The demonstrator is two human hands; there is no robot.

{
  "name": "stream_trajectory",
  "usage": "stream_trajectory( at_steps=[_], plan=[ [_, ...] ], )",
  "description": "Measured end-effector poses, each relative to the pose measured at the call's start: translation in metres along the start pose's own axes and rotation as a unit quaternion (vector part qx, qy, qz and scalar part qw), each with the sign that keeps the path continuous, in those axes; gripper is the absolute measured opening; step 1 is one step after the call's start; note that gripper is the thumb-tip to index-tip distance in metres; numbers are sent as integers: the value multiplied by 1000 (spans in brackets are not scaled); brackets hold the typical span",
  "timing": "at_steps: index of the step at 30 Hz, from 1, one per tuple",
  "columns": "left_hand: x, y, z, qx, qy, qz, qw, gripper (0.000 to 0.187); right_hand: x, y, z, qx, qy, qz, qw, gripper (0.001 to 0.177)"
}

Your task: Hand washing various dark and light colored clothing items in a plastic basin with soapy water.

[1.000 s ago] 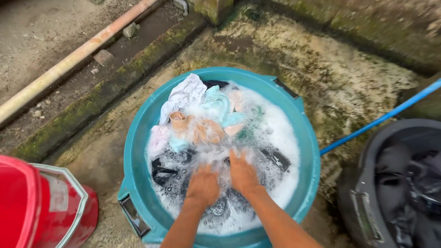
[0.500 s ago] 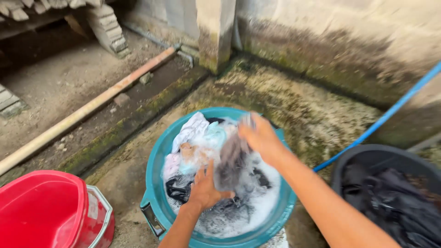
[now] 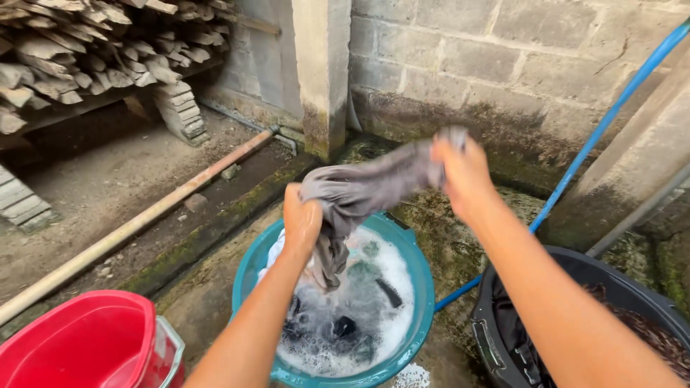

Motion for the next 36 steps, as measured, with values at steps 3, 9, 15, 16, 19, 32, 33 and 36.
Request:
stream_trajectory(
  at_steps=[3, 9, 15, 16, 19, 32, 33, 36],
  plan=[
    [16, -36, 2, 18, 44, 84, 995, 24, -24, -83, -42, 120, 33, -160, 979, 33],
    [47, -81, -49, -22, 164, 256, 952, 29, 29, -124, -86, 45, 267, -107, 957, 102],
    [43, -58, -39, -58, 196, 274, 940, 39, 95, -84, -79, -57, 313, -157, 935, 82],
    [31, -52, -33, -57, 197, 272, 940, 39, 95, -88, -74, -58, 312, -159, 935, 82],
    [2, -23, -32, -103, 335, 117, 929, 65, 101, -100, -65, -50, 308, -167, 935, 50],
    [33, 126, -82, -496, 141, -488, 704, 55, 98, -106, -121, 21, 121, -67, 990, 37],
    [40, 173, -68, -456, 94, -552, 692, 40, 87, -137, -123, 157, 64, 43, 985, 39],
    [35, 136, -67, -432, 58, -547, 715, 35, 63, -150, -116, 131, 127, 106, 977, 38]
  ],
)
Point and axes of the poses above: each hand's wrist, its own z-axis towards the middle knuckle, its own x-axis out of the palm, y = z × x, the point moved 8 cm from there along z, towards the middle knuckle, and after that the axes turned 12 degrees about -x, right-handed, at the moved point
